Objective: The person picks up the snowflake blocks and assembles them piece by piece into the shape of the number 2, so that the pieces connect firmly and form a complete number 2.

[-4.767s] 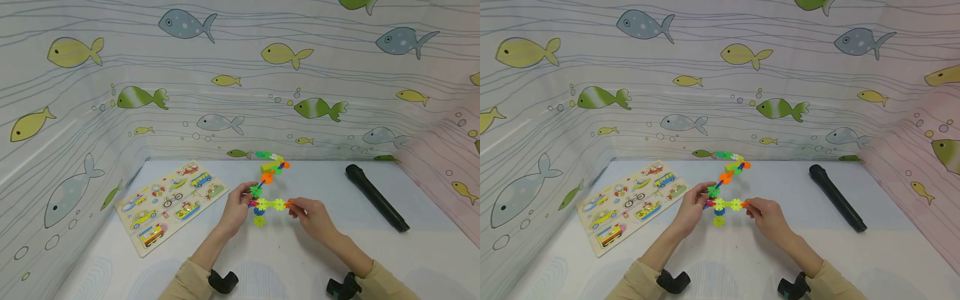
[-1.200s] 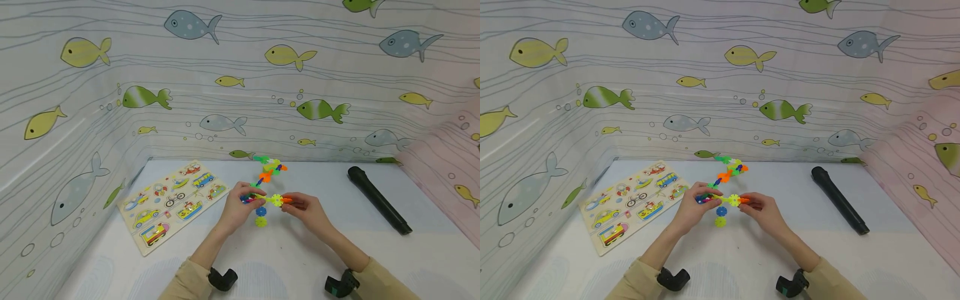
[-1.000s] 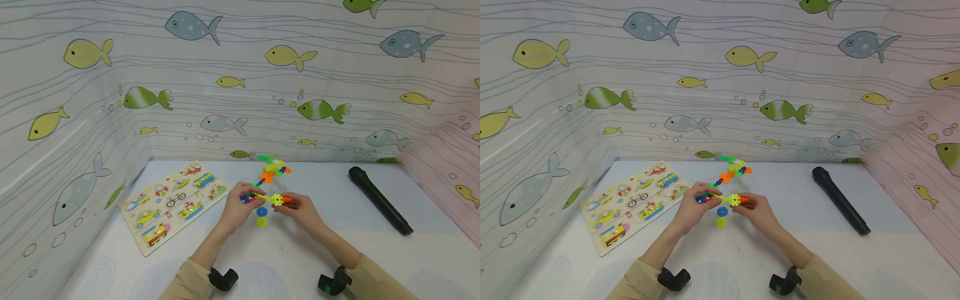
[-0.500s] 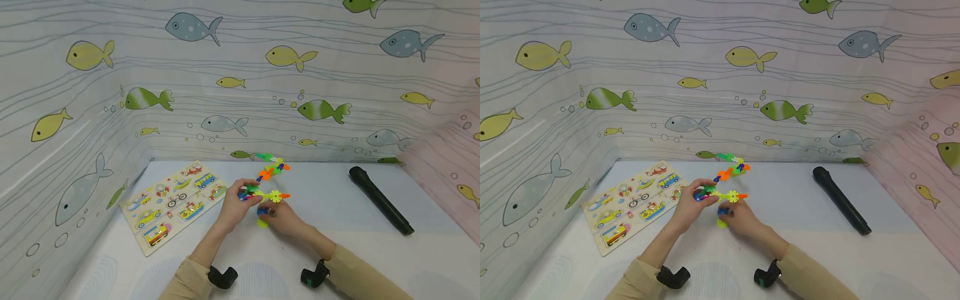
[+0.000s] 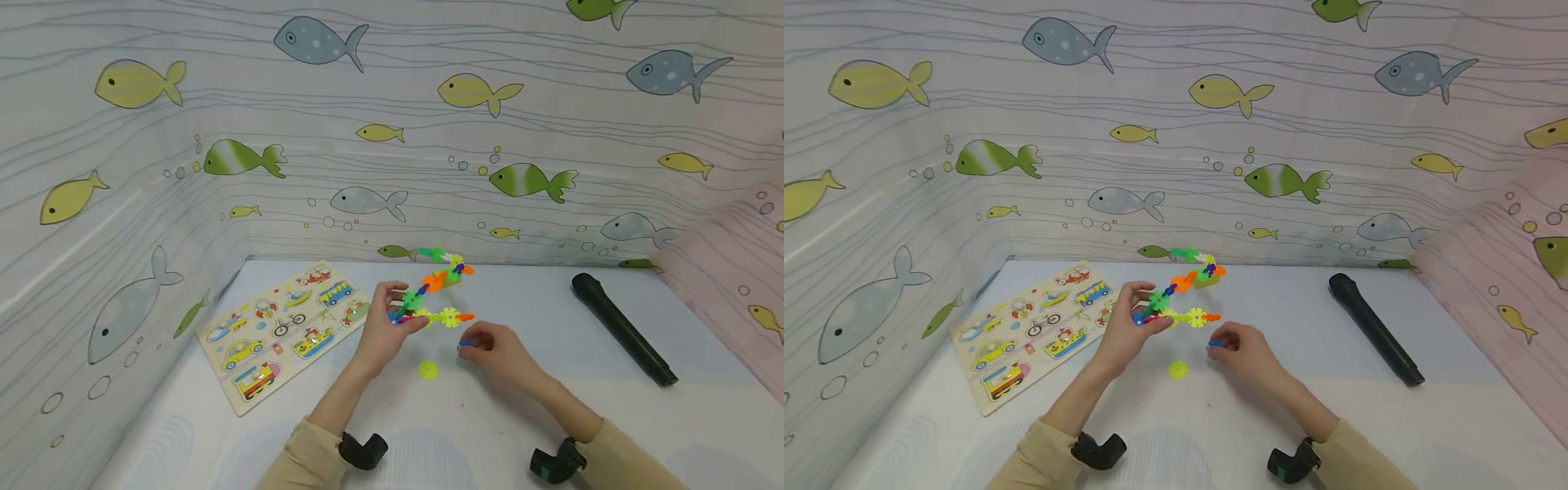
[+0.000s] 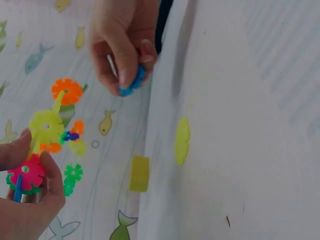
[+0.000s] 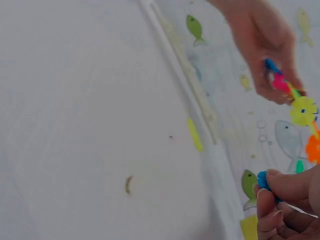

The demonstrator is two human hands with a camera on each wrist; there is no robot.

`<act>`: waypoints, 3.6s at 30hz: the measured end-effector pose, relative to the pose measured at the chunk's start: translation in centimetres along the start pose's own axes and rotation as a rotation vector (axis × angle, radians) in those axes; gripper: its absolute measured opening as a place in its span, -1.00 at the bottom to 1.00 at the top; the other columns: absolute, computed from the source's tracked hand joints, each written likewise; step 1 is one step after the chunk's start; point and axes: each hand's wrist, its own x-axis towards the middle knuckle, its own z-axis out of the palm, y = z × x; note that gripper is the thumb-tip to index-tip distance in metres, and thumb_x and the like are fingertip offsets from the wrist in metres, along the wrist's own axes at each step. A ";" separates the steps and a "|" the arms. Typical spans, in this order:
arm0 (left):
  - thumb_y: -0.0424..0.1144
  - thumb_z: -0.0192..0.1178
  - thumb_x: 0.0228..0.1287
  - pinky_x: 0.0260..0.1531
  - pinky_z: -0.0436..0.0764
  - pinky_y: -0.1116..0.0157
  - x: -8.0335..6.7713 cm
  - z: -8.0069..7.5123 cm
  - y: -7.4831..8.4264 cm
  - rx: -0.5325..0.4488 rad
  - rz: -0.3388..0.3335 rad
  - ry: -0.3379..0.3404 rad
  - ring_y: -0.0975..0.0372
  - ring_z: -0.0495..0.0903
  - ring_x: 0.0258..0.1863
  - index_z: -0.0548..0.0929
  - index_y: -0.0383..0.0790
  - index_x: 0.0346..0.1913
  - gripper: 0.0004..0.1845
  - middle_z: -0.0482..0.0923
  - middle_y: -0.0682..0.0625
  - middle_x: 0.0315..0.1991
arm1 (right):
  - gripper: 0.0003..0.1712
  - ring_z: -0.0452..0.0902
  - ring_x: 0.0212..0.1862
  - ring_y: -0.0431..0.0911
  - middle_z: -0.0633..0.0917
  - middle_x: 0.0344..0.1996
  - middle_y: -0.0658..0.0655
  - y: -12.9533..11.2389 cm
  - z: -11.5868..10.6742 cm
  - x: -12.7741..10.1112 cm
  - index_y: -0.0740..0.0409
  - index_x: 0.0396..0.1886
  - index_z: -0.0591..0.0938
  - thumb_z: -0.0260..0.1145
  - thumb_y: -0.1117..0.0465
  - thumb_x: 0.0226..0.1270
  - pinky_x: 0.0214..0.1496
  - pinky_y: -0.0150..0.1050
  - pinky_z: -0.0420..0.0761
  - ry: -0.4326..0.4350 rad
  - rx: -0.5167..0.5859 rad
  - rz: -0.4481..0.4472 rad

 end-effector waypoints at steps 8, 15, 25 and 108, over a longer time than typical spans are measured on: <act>-0.30 0.41 0.22 -0.01 0.61 0.21 0.1 0.3 -0.2 0.030 -0.032 -0.019 -0.03 0.45 0.16 0.40 -0.10 0.41 -0.30 0.42 -0.11 0.28 | -0.58 0.60 -0.20 0.24 0.73 -0.24 0.23 -0.6 -4.1 -1.3 0.21 0.17 0.57 0.35 0.17 0.39 -0.17 -0.23 0.66 0.078 0.237 0.026; -0.34 0.41 0.21 -0.15 0.62 0.32 -0.1 0.4 -0.3 0.012 -0.049 -0.028 0.00 0.49 0.06 0.48 -0.11 0.36 -0.37 0.47 -0.06 0.24 | -0.55 0.62 -0.22 0.25 0.69 -0.19 0.38 -0.7 -4.5 -1.4 0.26 0.19 0.57 0.34 0.15 0.40 -0.13 -0.26 0.69 0.094 0.332 0.021; -0.35 0.40 0.22 -0.12 0.62 0.32 -0.1 0.6 -0.5 0.006 -0.050 -0.041 0.07 0.49 0.04 0.48 -0.12 0.34 -0.39 0.47 -0.04 0.24 | -0.57 0.61 -0.21 0.19 0.72 -0.23 0.18 -0.5 -4.1 -1.3 0.29 0.20 0.60 0.30 0.16 0.44 -0.10 -0.21 0.70 0.103 0.335 0.011; -0.42 0.40 0.19 -0.08 0.62 0.34 0.1 0.0 -0.4 -0.047 -0.065 -0.028 0.05 0.49 0.07 0.39 -0.16 0.33 -0.35 0.55 -0.16 0.16 | -0.76 0.40 -0.37 -0.16 0.54 -0.44 -0.03 -2.3 4.9 0.4 0.14 -0.22 0.70 0.54 0.19 0.14 -0.36 -0.37 0.45 -0.133 -0.203 -0.172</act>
